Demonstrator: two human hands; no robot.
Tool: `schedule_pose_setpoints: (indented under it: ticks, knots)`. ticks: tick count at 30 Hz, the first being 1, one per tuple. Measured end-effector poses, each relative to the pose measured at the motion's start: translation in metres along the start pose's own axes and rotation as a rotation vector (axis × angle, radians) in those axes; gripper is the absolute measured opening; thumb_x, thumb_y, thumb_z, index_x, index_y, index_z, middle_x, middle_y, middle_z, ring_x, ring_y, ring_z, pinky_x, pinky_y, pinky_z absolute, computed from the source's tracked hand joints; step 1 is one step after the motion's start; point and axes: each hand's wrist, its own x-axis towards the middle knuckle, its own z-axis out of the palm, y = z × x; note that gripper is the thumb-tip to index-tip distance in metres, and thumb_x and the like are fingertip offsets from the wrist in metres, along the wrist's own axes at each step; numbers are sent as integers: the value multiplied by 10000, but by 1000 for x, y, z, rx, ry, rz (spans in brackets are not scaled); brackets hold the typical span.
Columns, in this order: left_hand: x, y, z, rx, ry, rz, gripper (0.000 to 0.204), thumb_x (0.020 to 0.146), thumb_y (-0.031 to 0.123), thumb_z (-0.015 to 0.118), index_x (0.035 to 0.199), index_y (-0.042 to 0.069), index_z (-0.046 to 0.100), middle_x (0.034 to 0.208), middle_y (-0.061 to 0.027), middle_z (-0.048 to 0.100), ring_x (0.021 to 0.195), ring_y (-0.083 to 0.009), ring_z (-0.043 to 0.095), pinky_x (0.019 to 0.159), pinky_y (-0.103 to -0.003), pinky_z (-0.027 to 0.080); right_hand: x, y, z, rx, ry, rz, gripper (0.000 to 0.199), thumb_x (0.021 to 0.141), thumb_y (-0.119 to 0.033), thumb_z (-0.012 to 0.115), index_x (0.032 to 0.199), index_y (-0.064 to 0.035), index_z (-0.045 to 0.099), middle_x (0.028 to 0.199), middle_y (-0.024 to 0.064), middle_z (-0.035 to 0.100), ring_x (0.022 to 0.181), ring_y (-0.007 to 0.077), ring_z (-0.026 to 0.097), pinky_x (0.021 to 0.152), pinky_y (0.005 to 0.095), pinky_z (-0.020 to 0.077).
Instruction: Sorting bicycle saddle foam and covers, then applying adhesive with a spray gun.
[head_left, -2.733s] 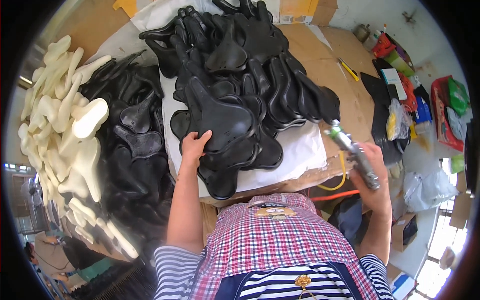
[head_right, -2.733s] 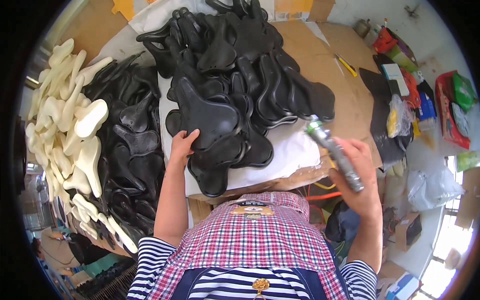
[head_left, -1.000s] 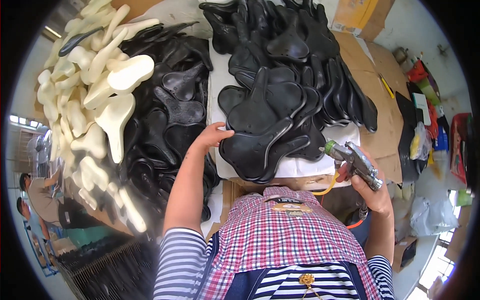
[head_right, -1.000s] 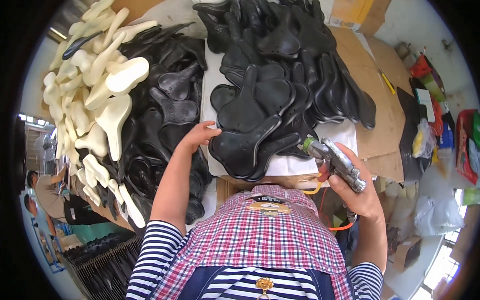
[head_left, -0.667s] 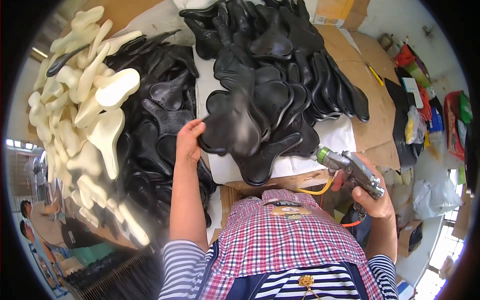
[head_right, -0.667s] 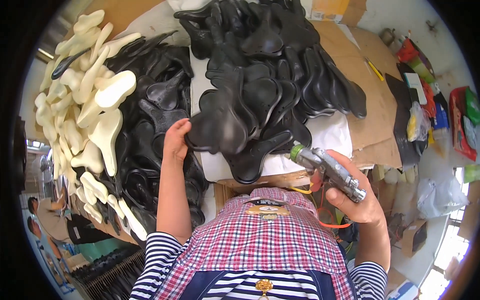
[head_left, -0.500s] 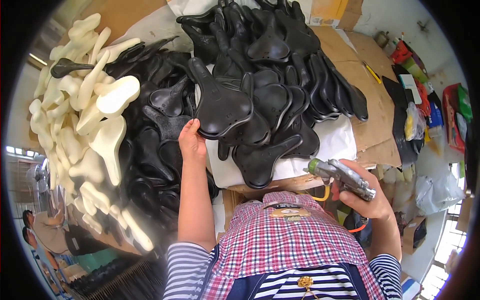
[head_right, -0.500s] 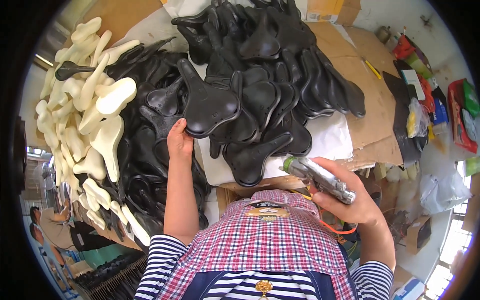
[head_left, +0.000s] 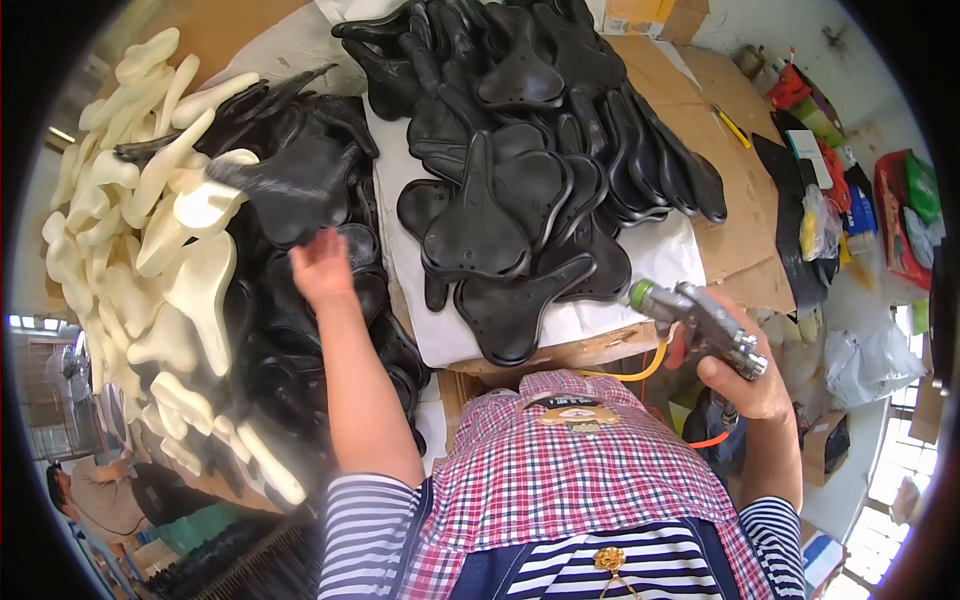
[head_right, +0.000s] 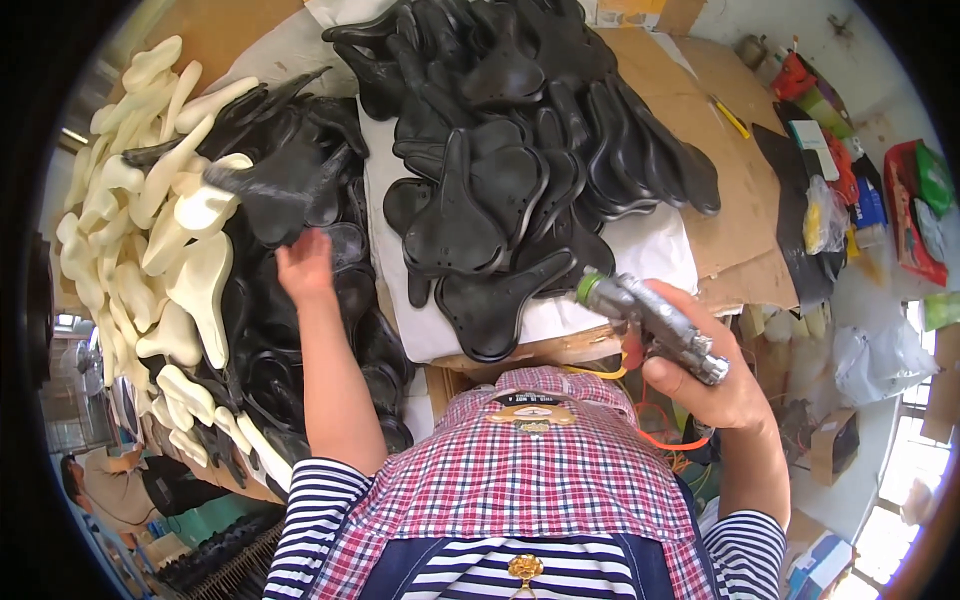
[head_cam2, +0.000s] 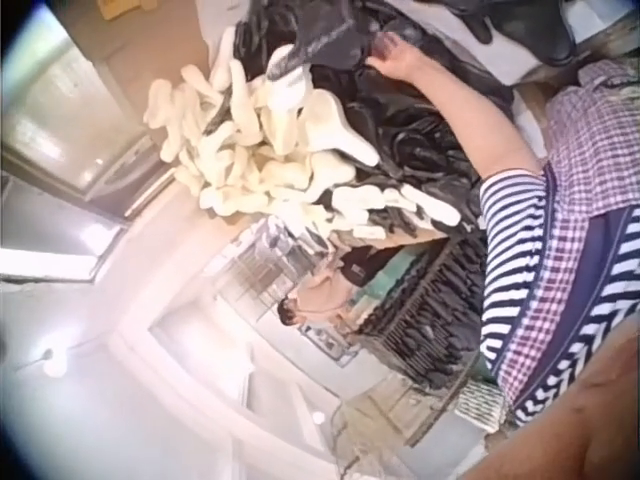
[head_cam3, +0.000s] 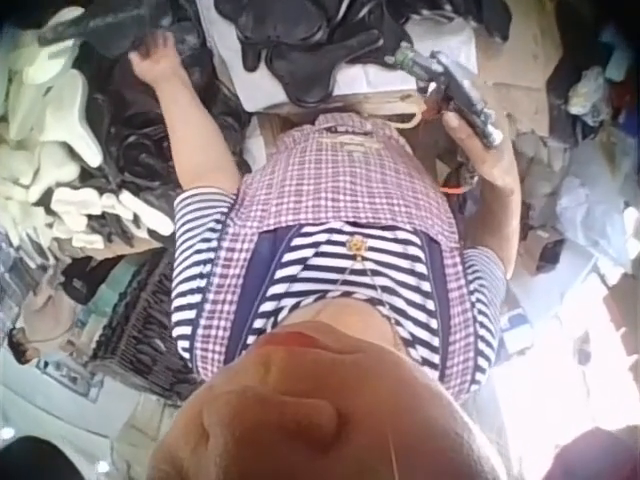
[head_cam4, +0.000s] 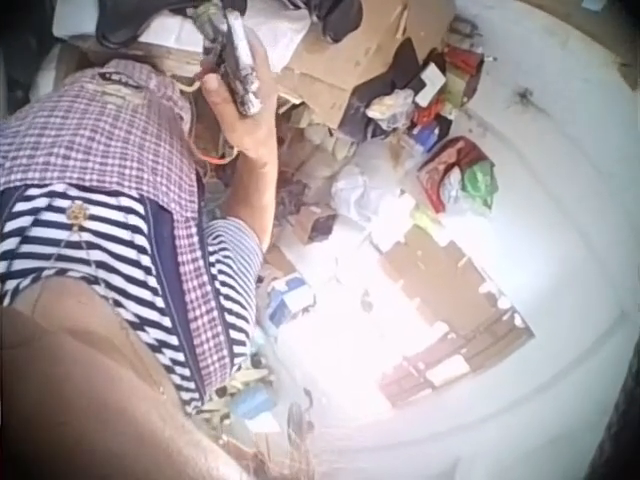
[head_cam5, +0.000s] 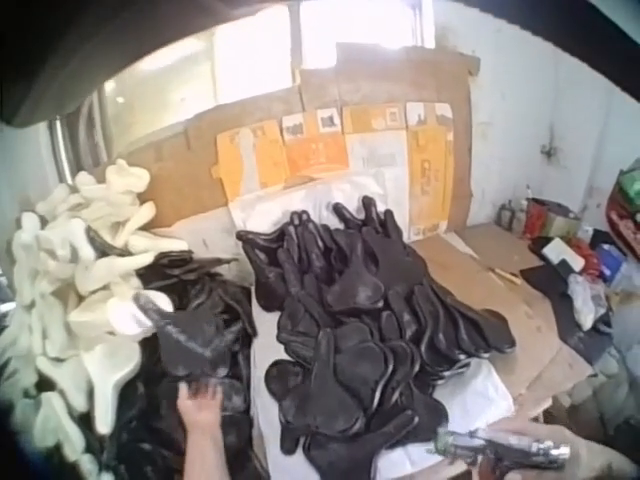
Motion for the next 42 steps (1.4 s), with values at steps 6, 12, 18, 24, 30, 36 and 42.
schedule_pose_setpoints:
  ticks: [6,12,18,24,30,36,42]
  knots:
    - [-14,-110,4,1357,-213,-306,535,763,175,668,1243,6,504,1186,-90,561,1064,-197,523,881,-351,421,3,6,11,-161,9,42,590,787,-36,668,1315,3,407,954,72,593,856,112,557,756,268,460]
    - [-16,-105,-6,1344,-185,-362,508,769,108,664,1229,-28,497,1178,-113,567,1022,-217,569,891,-338,437,-5,-21,17,-59,406,-99,578,812,-148,610,1317,36,397,886,96,588,733,139,559,688,282,472]
    - [-7,-69,-16,556,-351,-681,232,789,85,658,1006,22,606,986,-80,642,881,-225,624,838,-380,501,-12,-3,10,-122,96,23,599,789,-139,669,1311,9,415,942,83,595,822,139,564,760,288,469]
    - [40,57,0,-4,-181,170,223,864,128,558,1041,-5,578,899,-60,617,917,-235,592,891,-394,465,1,-1,10,-86,104,-1,611,809,-168,670,1322,13,391,941,72,594,845,134,565,772,280,463]
    - [56,-62,-26,985,188,-157,303,791,263,684,951,36,562,769,-69,545,553,-206,479,518,-346,420,12,14,16,-93,68,56,594,822,-125,656,1330,10,380,952,76,593,863,139,576,784,290,479]
    - [80,-104,-29,923,432,-209,262,738,184,705,851,-8,567,754,-104,574,526,-203,510,452,-333,398,26,23,27,-173,27,62,595,819,-115,658,1328,12,378,959,74,588,871,137,570,794,287,474]
    - [57,-8,-28,1554,184,248,293,664,194,654,746,-84,617,668,-78,594,625,-166,531,592,-340,432,39,24,25,-189,38,104,576,819,-65,641,1329,1,381,969,68,595,889,125,567,804,279,469]
